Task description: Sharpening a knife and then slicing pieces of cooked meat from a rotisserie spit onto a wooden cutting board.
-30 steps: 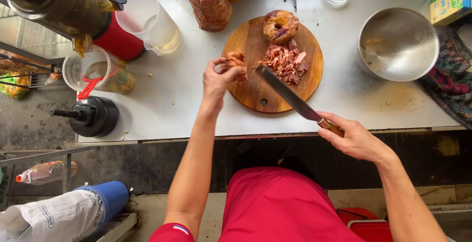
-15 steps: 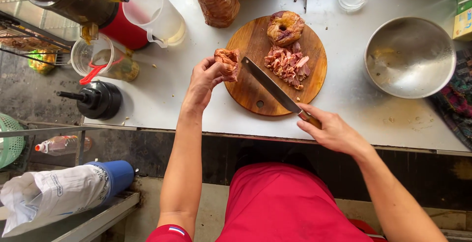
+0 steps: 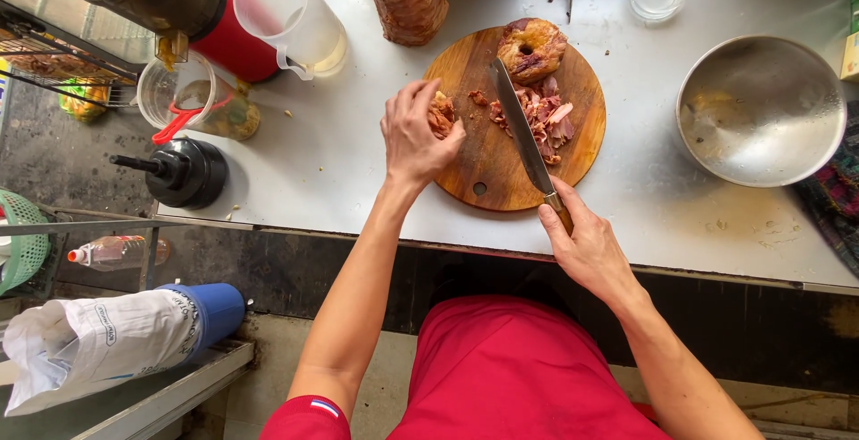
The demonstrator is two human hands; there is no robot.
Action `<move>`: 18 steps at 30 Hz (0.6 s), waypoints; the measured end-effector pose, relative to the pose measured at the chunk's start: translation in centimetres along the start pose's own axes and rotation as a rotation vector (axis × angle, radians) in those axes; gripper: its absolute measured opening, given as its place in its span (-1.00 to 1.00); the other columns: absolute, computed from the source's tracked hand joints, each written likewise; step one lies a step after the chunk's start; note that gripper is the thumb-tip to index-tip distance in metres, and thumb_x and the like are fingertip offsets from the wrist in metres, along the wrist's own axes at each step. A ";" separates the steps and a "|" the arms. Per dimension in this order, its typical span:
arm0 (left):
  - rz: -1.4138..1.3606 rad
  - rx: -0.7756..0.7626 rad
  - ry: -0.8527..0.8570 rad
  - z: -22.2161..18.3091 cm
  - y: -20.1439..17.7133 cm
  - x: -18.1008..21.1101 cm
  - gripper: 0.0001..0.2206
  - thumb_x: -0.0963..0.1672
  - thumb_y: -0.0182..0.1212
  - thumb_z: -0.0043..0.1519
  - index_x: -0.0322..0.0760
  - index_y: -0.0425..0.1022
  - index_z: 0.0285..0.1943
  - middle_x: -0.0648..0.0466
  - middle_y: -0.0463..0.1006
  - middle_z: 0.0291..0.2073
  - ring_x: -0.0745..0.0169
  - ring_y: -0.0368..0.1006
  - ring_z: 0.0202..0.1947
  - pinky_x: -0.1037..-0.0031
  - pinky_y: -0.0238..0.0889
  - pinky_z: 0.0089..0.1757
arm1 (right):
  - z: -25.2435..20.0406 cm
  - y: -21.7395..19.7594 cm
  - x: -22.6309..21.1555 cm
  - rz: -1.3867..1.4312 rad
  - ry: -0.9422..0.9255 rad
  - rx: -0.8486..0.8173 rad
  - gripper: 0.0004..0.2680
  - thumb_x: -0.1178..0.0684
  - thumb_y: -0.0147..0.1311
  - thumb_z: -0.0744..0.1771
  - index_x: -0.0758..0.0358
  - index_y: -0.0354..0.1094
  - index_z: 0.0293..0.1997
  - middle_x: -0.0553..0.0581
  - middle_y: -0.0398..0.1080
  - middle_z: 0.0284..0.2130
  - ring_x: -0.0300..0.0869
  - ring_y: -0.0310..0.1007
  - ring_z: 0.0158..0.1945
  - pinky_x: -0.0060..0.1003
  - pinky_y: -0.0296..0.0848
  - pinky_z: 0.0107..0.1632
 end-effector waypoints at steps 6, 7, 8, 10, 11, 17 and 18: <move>0.379 0.210 0.667 2.4 5.7 3.5 -0.78 -0.18 0.30 0.13 -0.23 0.64 -0.05 -0.01 0.65 -0.16 0.06 0.51 -0.06 0.11 0.27 0.10 | -0.4 0.6 -0.1 0.014 -0.067 0.023 -0.59 -0.14 -0.05 0.38 0.03 0.13 0.43 0.23 0.42 -0.58 -0.05 0.52 -0.43 -0.10 0.45 -0.21; 0.467 0.069 0.604 2.9 7.0 2.9 -0.90 -0.20 0.23 0.25 -0.27 0.65 -0.14 -0.04 0.65 -0.22 0.11 0.53 -0.16 0.18 0.30 0.03 | -0.5 0.5 -0.2 0.020 -0.078 0.035 -0.59 -0.13 -0.05 0.39 0.05 0.14 0.42 0.24 0.43 -0.57 -0.04 0.52 -0.43 -0.10 0.45 -0.21; 0.553 -0.071 0.538 3.3 8.4 2.3 -0.83 -0.22 0.16 0.38 -0.31 0.65 -0.24 -0.07 0.65 -0.29 0.15 0.55 -0.27 0.25 0.32 -0.04 | -0.6 0.4 -0.3 0.026 -0.089 0.047 -0.60 -0.13 -0.05 0.39 0.06 0.14 0.42 0.25 0.43 -0.56 -0.03 0.52 -0.42 -0.09 0.45 -0.20; 0.446 0.068 0.632 0.7 8.5 1.8 -0.86 -0.21 0.19 0.38 -0.32 0.65 -0.20 -0.09 0.66 -0.23 0.16 0.56 -0.27 0.29 0.33 -0.04 | -0.7 0.2 -0.2 0.027 -0.094 0.062 -0.60 -0.12 -0.05 0.39 0.07 0.14 0.42 0.27 0.44 -0.54 0.00 0.54 -0.40 -0.09 0.45 -0.19; 0.340 0.208 0.720 -1.0 7.9 1.5 -0.89 -0.20 0.21 0.38 -0.33 0.65 -0.16 -0.10 0.66 -0.17 0.16 0.57 -0.27 0.33 0.35 -0.04 | -0.7 0.2 -0.2 0.029 -0.102 0.073 -0.60 -0.12 -0.05 0.39 0.07 0.14 0.41 0.29 0.46 -0.52 0.02 0.55 -0.38 -0.08 0.45 -0.18; 0.177 0.237 0.663 -8.6 3.8 3.3 -0.72 -0.25 0.21 0.18 -0.47 0.59 0.08 -0.10 0.64 0.03 -0.02 0.57 -0.04 0.25 0.37 0.05 | -0.9 0.5 -0.9 -0.046 -0.300 0.149 -0.62 -0.08 -0.02 0.40 0.10 0.15 0.41 0.37 0.53 -0.34 0.21 0.58 -0.22 0.03 0.47 -0.15; 0.177 0.237 0.656 -8.7 4.1 3.1 -0.72 -0.25 0.21 0.18 -0.47 0.59 0.08 -0.10 0.64 0.03 -0.02 0.57 -0.04 0.25 0.37 0.05 | -0.8 0.6 -1.1 -0.049 -0.300 0.142 -0.62 -0.08 -0.02 0.40 0.10 0.15 0.41 0.37 0.53 -0.34 0.21 0.58 -0.22 0.03 0.47 -0.15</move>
Point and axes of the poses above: each hand's wrist, its own z-axis towards the middle knuckle, its own y-axis out of the palm, x = y × z, the point moved 6 cm from there along z, towards the middle knuckle
